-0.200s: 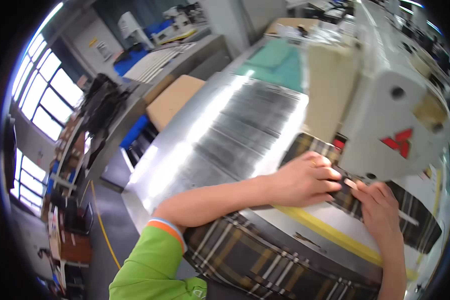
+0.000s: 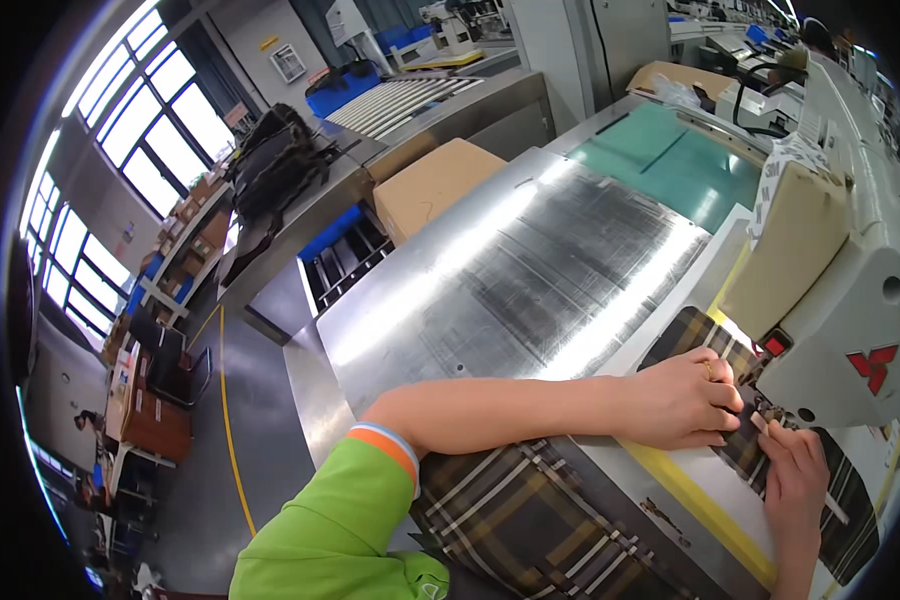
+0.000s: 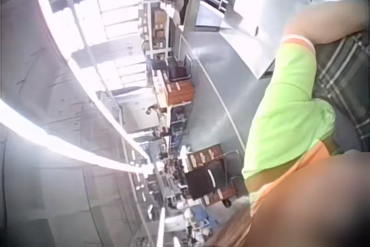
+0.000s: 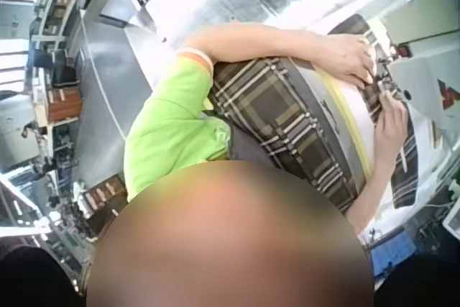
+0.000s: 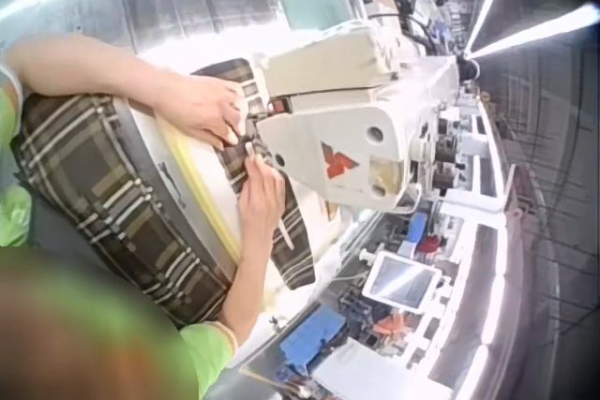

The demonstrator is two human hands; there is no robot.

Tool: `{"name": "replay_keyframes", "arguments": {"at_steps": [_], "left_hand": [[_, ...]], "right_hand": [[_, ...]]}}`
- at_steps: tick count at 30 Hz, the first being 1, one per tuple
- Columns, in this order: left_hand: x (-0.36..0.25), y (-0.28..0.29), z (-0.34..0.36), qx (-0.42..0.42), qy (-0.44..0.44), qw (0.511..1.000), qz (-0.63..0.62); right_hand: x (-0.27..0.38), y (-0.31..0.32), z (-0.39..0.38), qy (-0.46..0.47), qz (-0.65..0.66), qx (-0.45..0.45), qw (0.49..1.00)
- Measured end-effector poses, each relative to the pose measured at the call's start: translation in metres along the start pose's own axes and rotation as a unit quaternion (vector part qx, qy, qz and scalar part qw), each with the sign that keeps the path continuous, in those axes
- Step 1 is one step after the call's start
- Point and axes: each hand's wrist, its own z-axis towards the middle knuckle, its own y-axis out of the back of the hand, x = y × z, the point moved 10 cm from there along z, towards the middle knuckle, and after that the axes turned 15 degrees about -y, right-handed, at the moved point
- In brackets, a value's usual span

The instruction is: Sewing a pocket onto plaid fabric using an industrial sewing machine.

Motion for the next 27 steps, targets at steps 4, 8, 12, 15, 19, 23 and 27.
{"name": "replay_keyframes", "arguments": {"at_steps": [4, 8, 12, 15, 19, 23, 27], "left_hand": [[0.000, 0.003, -0.005, 0.018, 0.002, 1.000, 0.002], [-0.001, -0.005, 0.000, 0.018, -0.008, 1.000, -0.014], [-0.003, 0.009, 0.002, 0.022, -0.004, 1.000, 0.017], [0.000, 0.018, -0.003, 0.045, 0.015, 0.999, 0.014], [0.002, 0.014, 0.004, 0.082, 0.020, 0.996, -0.008], [-0.004, 0.013, 0.009, 0.090, 0.005, 0.996, 0.002], [-0.002, 0.011, 0.010, 0.105, -0.001, 0.994, 0.043]], "right_hand": [[0.001, -0.005, 0.001, -0.006, 0.022, 0.016, 1.000], [-0.001, 0.002, -0.003, -0.007, -0.013, 0.008, 1.000], [0.006, 0.006, 0.003, -0.008, 0.002, 0.003, 1.000], [0.006, -0.004, 0.009, 0.016, -0.001, -0.016, 1.000], [0.000, 0.001, 0.001, 0.005, -0.012, -0.035, 0.999], [0.001, 0.003, -0.005, 0.006, -0.023, -0.045, 0.999], [-0.005, -0.001, -0.003, -0.013, -0.003, -0.030, 0.999]]}}
